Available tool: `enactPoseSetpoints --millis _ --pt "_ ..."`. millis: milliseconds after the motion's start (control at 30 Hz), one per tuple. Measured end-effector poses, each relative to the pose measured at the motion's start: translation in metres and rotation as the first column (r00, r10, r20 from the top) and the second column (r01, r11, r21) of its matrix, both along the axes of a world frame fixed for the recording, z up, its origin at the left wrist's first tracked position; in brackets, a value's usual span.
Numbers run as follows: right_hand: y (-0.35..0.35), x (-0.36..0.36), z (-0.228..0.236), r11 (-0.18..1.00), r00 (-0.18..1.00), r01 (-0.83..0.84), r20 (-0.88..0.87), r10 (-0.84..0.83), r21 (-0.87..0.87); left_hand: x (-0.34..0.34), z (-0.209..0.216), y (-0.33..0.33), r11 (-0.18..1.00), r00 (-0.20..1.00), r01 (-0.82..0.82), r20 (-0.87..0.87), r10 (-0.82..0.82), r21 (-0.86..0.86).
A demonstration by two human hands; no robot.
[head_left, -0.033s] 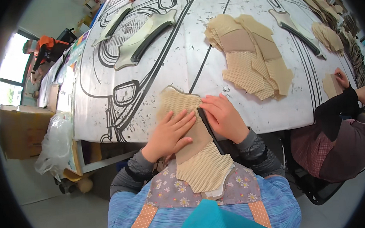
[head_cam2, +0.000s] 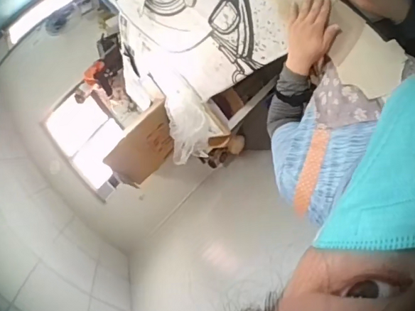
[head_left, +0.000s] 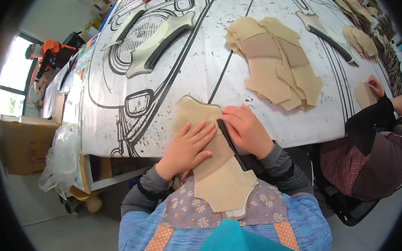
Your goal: Manually aligning and assembling multiple layers of synthetic shoe upper components at a production table.
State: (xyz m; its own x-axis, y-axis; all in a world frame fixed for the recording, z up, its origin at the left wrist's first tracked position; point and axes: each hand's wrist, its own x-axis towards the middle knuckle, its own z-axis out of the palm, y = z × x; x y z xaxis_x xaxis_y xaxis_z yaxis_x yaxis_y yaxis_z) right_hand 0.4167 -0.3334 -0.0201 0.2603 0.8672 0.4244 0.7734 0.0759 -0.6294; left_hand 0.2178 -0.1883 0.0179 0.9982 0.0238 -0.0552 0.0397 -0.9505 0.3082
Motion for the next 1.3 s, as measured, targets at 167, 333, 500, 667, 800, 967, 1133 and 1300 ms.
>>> enactPoseSetpoints --millis 167,333,500,667,800,967,1133,1300 --pt "-0.004 -0.002 0.002 0.999 1.000 0.015 0.004 -0.015 0.036 -0.001 0.001 -0.007 0.999 1.000 -0.016 -0.010 0.016 0.044" --pt "-0.003 -0.003 -0.003 0.998 1.000 -0.016 -0.002 0.016 0.055 -0.011 -0.012 -0.007 0.999 0.998 0.017 0.054 -0.019 0.028" --pt "-0.003 -0.003 -0.002 0.998 1.000 -0.002 0.003 0.002 0.062 -0.007 -0.002 -0.011 0.999 1.000 0.002 0.030 -0.003 0.048" --pt "-0.003 -0.001 -0.003 0.998 1.000 0.008 0.005 -0.009 0.065 -0.014 -0.010 -0.006 0.996 0.997 0.060 0.039 -0.063 0.062" --pt "-0.001 -0.001 -0.003 0.997 1.000 -0.014 -0.012 0.015 0.075 -0.015 -0.009 -0.008 0.995 0.994 0.091 -0.061 -0.094 -0.046" --pt "-0.003 -0.002 0.003 0.997 1.000 0.005 -0.017 -0.004 0.076 -0.010 0.001 -0.008 0.991 0.988 0.114 -0.100 -0.120 -0.063" --pt "0.000 0.000 -0.005 0.994 0.998 -0.038 -0.038 0.042 0.102 -0.016 -0.012 -0.009 0.995 0.992 0.100 -0.071 -0.101 -0.021" --pt "0.007 0.007 0.012 0.988 0.998 0.009 0.053 -0.017 0.153 -0.003 0.004 0.000 0.995 0.997 0.079 -0.009 -0.079 -0.062"
